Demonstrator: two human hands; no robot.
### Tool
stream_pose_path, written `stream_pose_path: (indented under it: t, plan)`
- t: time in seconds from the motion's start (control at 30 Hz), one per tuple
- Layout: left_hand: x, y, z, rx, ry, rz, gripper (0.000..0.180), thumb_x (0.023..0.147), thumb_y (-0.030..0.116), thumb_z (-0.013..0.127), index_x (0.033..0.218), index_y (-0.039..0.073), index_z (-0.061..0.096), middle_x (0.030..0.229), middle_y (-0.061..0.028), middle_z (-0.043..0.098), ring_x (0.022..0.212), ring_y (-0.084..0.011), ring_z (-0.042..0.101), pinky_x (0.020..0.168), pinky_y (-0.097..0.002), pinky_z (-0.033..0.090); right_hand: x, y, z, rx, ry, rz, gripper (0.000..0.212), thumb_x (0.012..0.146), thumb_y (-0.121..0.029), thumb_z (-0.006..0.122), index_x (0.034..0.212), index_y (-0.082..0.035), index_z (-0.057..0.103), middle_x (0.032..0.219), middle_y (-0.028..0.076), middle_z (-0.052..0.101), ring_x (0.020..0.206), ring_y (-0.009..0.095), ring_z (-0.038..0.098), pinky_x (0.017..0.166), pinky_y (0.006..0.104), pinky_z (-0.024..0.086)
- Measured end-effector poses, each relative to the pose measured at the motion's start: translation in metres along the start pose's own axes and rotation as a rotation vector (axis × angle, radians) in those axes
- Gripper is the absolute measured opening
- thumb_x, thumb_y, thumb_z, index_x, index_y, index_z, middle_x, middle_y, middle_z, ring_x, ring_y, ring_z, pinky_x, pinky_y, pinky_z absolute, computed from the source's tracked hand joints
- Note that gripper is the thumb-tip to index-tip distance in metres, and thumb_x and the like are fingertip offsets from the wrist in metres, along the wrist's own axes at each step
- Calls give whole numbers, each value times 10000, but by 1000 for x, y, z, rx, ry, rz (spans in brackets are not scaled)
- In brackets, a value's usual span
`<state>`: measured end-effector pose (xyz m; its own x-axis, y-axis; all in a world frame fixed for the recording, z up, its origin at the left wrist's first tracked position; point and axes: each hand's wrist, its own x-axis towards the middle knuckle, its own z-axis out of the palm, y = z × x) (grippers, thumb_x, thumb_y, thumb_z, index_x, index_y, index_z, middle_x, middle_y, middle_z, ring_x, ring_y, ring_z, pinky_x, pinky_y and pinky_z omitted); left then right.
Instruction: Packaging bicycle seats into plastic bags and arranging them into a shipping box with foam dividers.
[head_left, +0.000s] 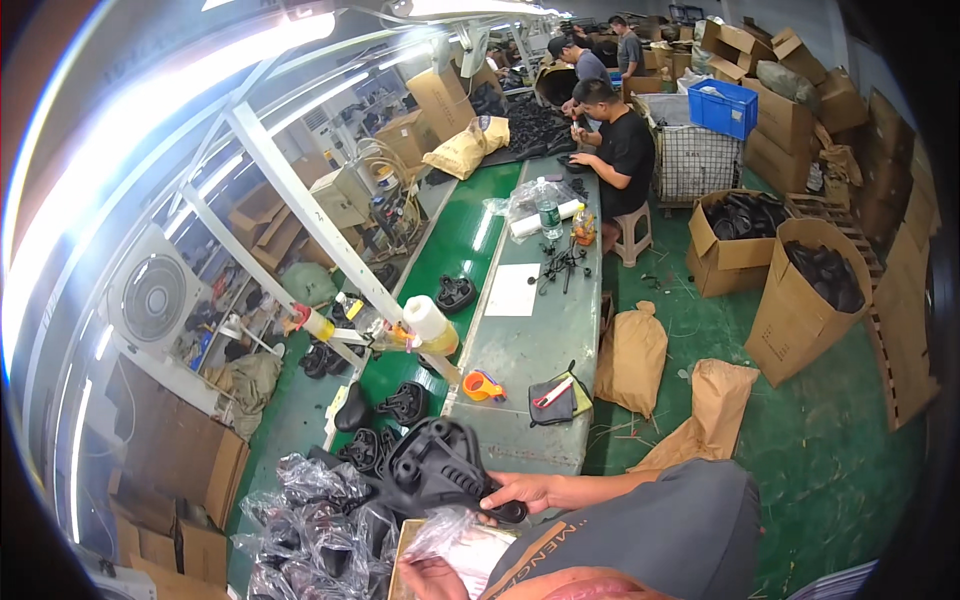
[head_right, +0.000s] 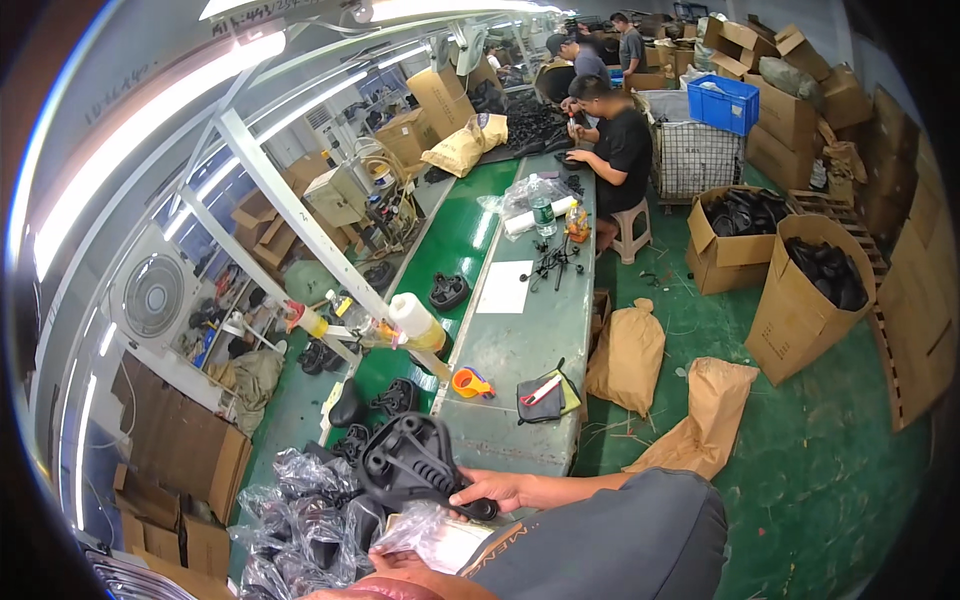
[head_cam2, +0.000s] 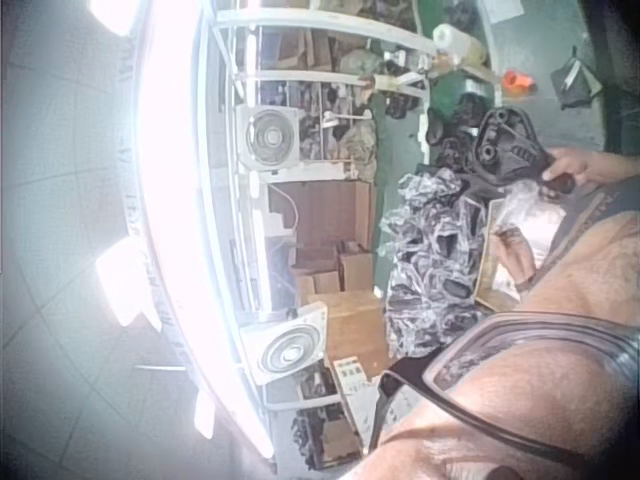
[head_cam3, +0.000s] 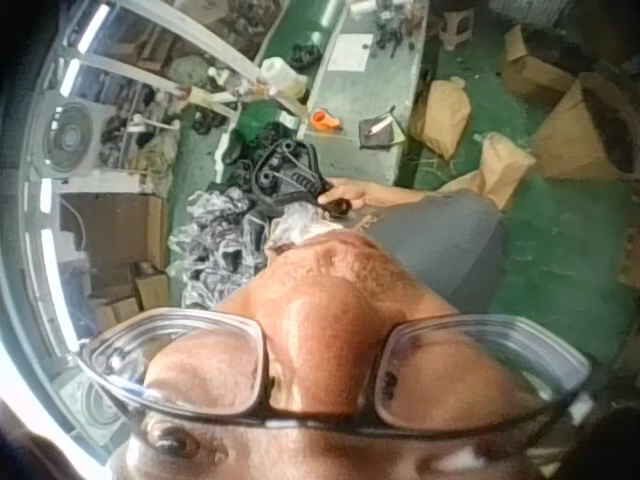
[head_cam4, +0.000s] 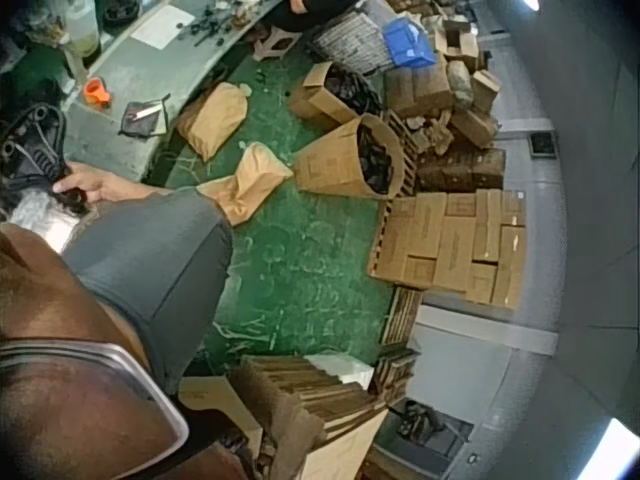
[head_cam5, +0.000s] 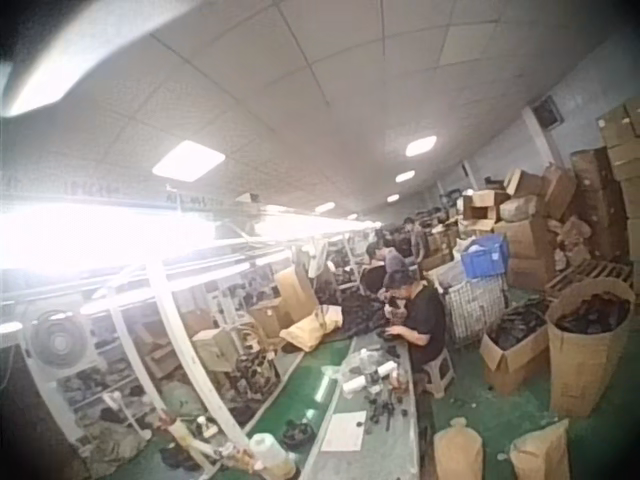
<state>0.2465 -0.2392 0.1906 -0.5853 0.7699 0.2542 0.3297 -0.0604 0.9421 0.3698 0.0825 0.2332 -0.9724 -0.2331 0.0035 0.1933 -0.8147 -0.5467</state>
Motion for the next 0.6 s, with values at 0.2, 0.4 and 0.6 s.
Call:
stream_pose_path:
  t: [0.2,0.4,0.6]
  plan:
    - [10,3,-14,183,-98,67,554,1041,504,632,1316,25,669,1250,-152,688,1171,-265,589,1140,-477,334,-18,-29,5,30,-11,-71,529,1012,-122,740,1465,-70,474,1121,131,698,971,223,704,878,380,601]
    - [41,67,53,332,450,237,372,1105,318,616,1331,39,715,944,-13,709,752,-91,588,682,-292,481,-14,-26,1,-906,-170,-373,860,928,-205,836,1616,-14,356,1401,174,623,1227,280,650,1081,441,528]
    - [80,108,93,263,416,-31,195,1014,43,657,1153,-18,780,1077,-153,789,952,-260,734,873,-376,575,-19,-11,-9,-1546,236,151,1151,810,-82,820,1724,-151,124,1340,289,675,1171,513,675,955,528,570]
